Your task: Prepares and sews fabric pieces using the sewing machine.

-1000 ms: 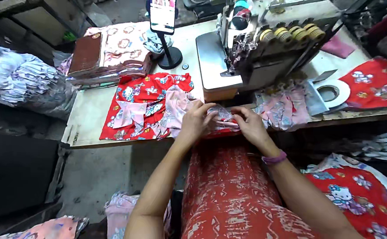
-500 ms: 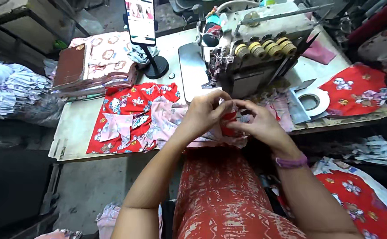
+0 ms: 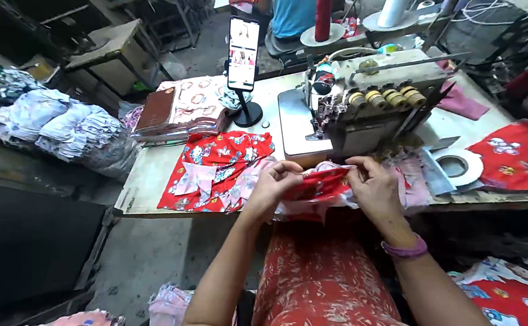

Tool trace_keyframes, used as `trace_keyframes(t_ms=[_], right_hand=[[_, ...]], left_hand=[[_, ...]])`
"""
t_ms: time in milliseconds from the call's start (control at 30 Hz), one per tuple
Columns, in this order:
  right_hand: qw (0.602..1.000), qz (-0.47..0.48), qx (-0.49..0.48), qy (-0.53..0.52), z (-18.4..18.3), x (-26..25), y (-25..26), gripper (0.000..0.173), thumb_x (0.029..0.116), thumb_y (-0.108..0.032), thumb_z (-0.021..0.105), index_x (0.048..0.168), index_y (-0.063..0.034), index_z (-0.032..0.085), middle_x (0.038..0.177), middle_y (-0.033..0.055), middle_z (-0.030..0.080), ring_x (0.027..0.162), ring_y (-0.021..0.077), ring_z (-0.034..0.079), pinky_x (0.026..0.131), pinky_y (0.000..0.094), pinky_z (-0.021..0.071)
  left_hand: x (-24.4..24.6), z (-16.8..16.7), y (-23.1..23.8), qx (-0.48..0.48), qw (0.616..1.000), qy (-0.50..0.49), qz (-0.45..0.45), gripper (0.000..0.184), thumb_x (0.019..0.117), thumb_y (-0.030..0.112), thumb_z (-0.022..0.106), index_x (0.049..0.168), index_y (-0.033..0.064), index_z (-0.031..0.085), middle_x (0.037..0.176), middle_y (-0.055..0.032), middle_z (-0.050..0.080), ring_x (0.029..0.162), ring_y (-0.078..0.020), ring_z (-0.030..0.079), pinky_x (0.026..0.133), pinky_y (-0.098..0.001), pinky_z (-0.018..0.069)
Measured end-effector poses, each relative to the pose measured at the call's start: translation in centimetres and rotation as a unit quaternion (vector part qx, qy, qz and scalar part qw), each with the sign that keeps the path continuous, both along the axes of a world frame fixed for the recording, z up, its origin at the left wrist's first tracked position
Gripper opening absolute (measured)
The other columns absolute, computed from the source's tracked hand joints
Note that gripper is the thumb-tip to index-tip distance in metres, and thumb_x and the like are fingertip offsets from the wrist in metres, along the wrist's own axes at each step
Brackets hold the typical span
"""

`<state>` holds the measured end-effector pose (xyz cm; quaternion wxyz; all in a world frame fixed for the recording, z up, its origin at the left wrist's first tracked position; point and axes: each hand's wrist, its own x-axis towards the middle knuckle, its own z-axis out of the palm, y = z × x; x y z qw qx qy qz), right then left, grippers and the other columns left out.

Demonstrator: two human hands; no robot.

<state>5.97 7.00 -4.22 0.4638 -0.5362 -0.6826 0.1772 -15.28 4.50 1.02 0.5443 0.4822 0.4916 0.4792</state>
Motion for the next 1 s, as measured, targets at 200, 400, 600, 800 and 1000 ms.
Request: trace_keyframes(t_ms=[200,400,600,800,1000], right_hand=[[0.974,0.141,-0.010,0.177,2.9,-2.6,-2.9,0.017,0.0969,-0.009,0.063,0.104,0.0032,0.073,0.084,-0.0021,0.071,0.062,-0.0113,0.055,0.057,0.0063,0.0472],[0.929,0.075,-0.233,0.277,-1.0,-2.7,-0.2,0.016,0.1001,-0.004,0.059,0.109,0.0066,0.067,0.070,-0.0025,0.065,0.050,-0.0022,0.054,0.050,0.0149,0.0491],[0.909,0.050,-0.259,0.324,-0.8,-2.4,0.9,0.015,0.0990,0.001,0.057,0.114,0.0021,0.059,0.065,-0.0050,0.066,0.046,-0.0012,0.056,0.045,0.0150,0.0483],[0.929,0.037,-0.169,0.327,-0.3,-2.3,2.0,0.025,0.0939,0.004,0.062,0.112,-0.0081,0.052,0.067,-0.0085,0.068,0.050,-0.0023,0.059,0.048,0.0141,0.0502],[0.979,0.035,-0.131,0.152,-0.6,0.3,1.8,0.014,0.0974,-0.006,0.063,0.111,-0.0017,0.067,0.081,-0.0004,0.067,0.057,-0.0037,0.055,0.053,0.0133,0.0486]], left_hand=[[-4.1,5.6,0.8,0.439,0.726,0.522,0.093,0.016,0.0956,0.005,0.065,0.104,0.0006,0.078,0.079,-0.0147,0.063,0.067,-0.0231,0.060,0.060,-0.0328,0.0499],[-3.1,2.5,10.6,0.215,0.931,0.284,-0.076,0.013,0.0993,0.005,0.061,0.103,-0.0029,0.072,0.092,-0.0038,0.071,0.079,0.0019,0.063,0.076,-0.0175,0.0527],[-0.2,-0.9,14.9,0.256,0.852,0.455,-0.043,0.020,0.0991,0.011,0.062,0.105,0.0007,0.077,0.100,-0.0186,0.073,0.093,-0.0334,0.071,0.085,-0.0523,0.0543],[2.0,0.8,18.1,0.134,0.865,0.482,-0.044,0.021,0.0974,0.017,0.065,0.105,-0.0008,0.074,0.104,-0.0208,0.072,0.103,-0.0372,0.067,0.092,-0.0592,0.0480],[0.6,-0.9,16.5,0.311,0.817,0.485,-0.001,0.025,0.0946,0.018,0.068,0.106,-0.0037,0.072,0.113,-0.0253,0.068,0.116,-0.0444,0.060,0.100,-0.0600,0.0434]])
